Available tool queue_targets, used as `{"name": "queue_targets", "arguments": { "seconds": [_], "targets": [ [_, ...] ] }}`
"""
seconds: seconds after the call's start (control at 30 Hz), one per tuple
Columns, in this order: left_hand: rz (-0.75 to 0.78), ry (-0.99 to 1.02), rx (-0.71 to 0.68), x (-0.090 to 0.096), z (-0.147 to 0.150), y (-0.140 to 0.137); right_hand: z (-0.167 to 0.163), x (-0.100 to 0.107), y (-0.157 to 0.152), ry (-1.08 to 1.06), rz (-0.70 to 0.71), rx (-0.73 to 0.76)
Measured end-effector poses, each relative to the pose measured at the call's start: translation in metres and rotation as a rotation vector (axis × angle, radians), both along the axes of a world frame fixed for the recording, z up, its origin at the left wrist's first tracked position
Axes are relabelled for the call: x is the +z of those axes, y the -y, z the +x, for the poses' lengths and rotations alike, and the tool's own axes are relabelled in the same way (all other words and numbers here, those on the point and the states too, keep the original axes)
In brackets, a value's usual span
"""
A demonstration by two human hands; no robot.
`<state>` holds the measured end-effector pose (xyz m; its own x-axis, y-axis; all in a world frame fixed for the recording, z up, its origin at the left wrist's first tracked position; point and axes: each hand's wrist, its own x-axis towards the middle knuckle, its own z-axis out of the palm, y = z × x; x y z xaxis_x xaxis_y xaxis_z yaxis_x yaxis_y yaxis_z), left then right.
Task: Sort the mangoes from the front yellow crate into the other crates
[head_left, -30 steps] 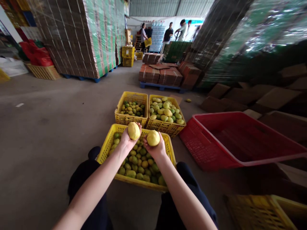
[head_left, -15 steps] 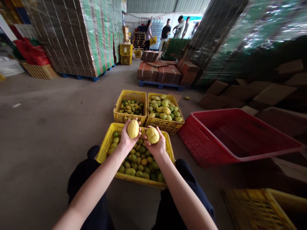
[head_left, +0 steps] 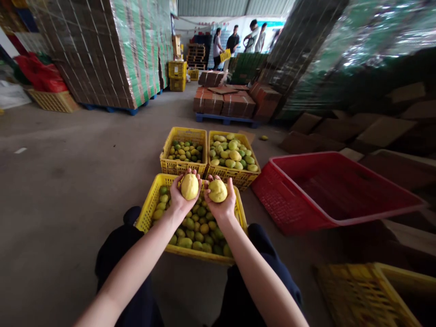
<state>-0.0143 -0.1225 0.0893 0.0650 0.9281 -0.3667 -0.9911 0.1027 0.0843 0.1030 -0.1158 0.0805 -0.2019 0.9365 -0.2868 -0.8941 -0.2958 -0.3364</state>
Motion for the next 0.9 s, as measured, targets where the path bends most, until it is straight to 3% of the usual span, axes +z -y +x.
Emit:
{"name": "queue_targets", "arguments": {
  "seconds": [0.47, 0.63, 0.9],
  "targets": [
    [-0.084, -0.009, 0.011, -0.007, 0.009, 0.000, -0.005, -0.008, 0.003, -0.047, -0.102, 0.058],
    [-0.054, -0.037, 0.013, -0.012, 0.009, -0.001, -0.006, -0.009, 0.002, -0.030, -0.112, 0.049],
    [-0.149, -0.098, 0.064, -0.016, 0.007, -0.007, -0.011, -0.015, 0.000, 0.011, -0.137, -0.019]
  ]
}}
